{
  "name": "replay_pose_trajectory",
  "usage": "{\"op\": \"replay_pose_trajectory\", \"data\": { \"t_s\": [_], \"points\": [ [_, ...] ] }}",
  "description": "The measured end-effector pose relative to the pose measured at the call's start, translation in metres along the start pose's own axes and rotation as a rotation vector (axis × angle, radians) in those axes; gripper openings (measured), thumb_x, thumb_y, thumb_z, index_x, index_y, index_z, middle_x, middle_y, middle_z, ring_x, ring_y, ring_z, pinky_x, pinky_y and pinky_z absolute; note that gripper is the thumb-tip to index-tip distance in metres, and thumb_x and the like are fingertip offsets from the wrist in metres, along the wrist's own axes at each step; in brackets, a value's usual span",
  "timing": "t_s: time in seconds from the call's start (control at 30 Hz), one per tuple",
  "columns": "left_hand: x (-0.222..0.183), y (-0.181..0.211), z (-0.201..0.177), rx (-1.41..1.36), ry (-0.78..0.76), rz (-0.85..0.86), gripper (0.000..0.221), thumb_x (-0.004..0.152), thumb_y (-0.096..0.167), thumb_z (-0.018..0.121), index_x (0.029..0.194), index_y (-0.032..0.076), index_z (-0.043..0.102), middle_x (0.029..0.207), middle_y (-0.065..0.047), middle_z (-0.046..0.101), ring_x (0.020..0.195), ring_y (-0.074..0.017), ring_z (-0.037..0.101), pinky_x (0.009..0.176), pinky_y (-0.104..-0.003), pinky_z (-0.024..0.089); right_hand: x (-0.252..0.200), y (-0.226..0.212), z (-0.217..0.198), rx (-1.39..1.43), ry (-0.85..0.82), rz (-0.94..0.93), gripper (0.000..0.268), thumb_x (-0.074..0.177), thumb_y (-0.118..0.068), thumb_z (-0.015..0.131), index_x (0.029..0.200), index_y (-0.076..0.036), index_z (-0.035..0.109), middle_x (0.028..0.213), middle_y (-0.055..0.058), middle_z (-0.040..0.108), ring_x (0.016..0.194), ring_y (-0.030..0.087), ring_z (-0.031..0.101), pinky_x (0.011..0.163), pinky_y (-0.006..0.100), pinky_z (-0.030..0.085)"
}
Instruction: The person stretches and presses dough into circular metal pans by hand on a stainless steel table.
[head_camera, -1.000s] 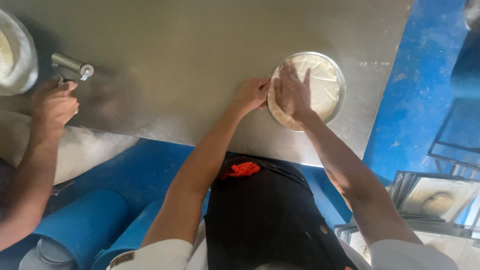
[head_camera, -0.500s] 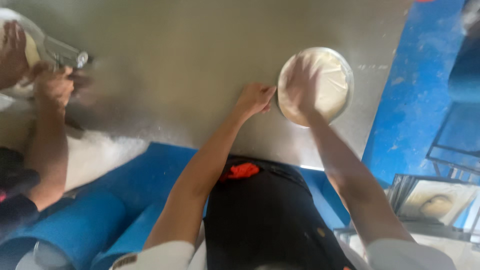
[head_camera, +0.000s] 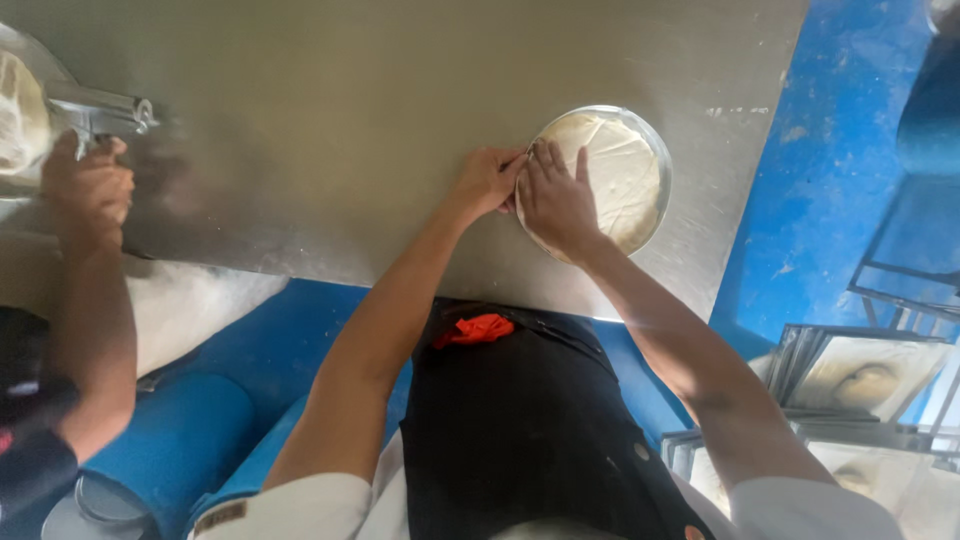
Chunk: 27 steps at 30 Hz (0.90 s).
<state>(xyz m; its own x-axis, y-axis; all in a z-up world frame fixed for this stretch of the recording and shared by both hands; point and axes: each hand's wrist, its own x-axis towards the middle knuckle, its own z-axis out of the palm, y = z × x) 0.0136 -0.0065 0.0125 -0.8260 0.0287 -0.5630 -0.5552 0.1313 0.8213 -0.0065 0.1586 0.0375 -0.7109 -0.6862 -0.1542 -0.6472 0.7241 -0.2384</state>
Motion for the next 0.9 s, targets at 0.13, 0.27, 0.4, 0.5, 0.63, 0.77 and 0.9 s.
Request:
{"op": "replay_pose_trajectory", "data": {
  "t_s": [0.13,0.27,0.4,0.5,0.63,0.77,0.9],
  "points": [
    [-0.004,0.014,-0.006,-0.013,0.012,0.088,0.030,0.102,0.025,0.056,0.119,0.008,0.075,0.069,-0.009,0.075,0.053,-0.0137,0.070,0.048,-0.029,0.060,0.016,0.016,-0.014,0.091,-0.015,0.189,0.059,0.109,-0.034,0.032,0.151,0.005,0.044,0.158,0.021,0.044,0.152,0.037,0.031,0.123,0.064,0.010],
    [-0.006,0.008,-0.003,0.011,0.015,0.142,0.031,0.105,0.023,0.053,0.115,0.006,0.077,0.069,-0.009,0.075,0.054,-0.0142,0.072,0.049,-0.029,0.061,0.015,0.023,-0.012,0.063,-0.021,0.263,0.056,0.110,-0.034,0.032,0.150,0.002,0.047,0.158,0.019,0.047,0.153,0.035,0.035,0.126,0.063,0.014],
    [-0.003,-0.001,-0.005,-0.006,0.030,0.182,0.030,0.103,0.022,0.053,0.115,0.005,0.075,0.068,-0.009,0.075,0.053,-0.0148,0.073,0.049,-0.029,0.062,0.028,0.037,0.000,-0.070,0.155,0.103,0.055,0.107,-0.031,0.039,0.144,0.008,0.051,0.149,0.027,0.052,0.143,0.041,0.041,0.113,0.066,0.020],
    [0.003,-0.007,0.003,0.066,0.017,0.203,0.032,0.105,0.025,0.053,0.108,0.004,0.077,0.068,-0.009,0.074,0.053,-0.0151,0.072,0.050,-0.031,0.059,0.035,0.053,0.001,0.070,0.093,0.369,0.049,0.114,-0.031,0.036,0.148,-0.001,0.054,0.153,0.018,0.054,0.150,0.034,0.042,0.129,0.065,0.021],
    [0.013,-0.015,0.005,0.023,0.039,0.183,0.033,0.103,0.028,0.054,0.112,0.004,0.075,0.066,-0.005,0.074,0.053,-0.0120,0.073,0.051,-0.032,0.061,0.041,0.058,0.003,0.082,0.027,0.329,0.058,0.101,-0.035,0.040,0.143,0.004,0.051,0.146,0.025,0.054,0.140,0.040,0.043,0.112,0.062,0.029],
    [0.014,-0.006,0.004,0.167,0.027,0.162,0.040,0.110,0.035,0.058,0.104,-0.001,0.076,0.062,-0.005,0.071,0.052,-0.0125,0.070,0.055,-0.032,0.059,0.034,0.061,0.006,-0.096,0.045,0.161,0.054,0.106,-0.031,0.041,0.146,0.005,0.050,0.151,0.026,0.048,0.145,0.040,0.038,0.116,0.065,0.025],
    [-0.011,0.007,0.001,0.022,0.049,0.078,0.035,0.101,0.029,0.056,0.126,0.009,0.068,0.057,-0.007,0.066,0.046,-0.0138,0.064,0.046,-0.032,0.055,-0.024,0.015,0.015,0.090,-0.031,-0.103,0.052,0.107,-0.028,0.043,0.146,0.005,0.050,0.155,0.025,0.045,0.149,0.040,0.035,0.119,0.067,0.022]
  ]
}}
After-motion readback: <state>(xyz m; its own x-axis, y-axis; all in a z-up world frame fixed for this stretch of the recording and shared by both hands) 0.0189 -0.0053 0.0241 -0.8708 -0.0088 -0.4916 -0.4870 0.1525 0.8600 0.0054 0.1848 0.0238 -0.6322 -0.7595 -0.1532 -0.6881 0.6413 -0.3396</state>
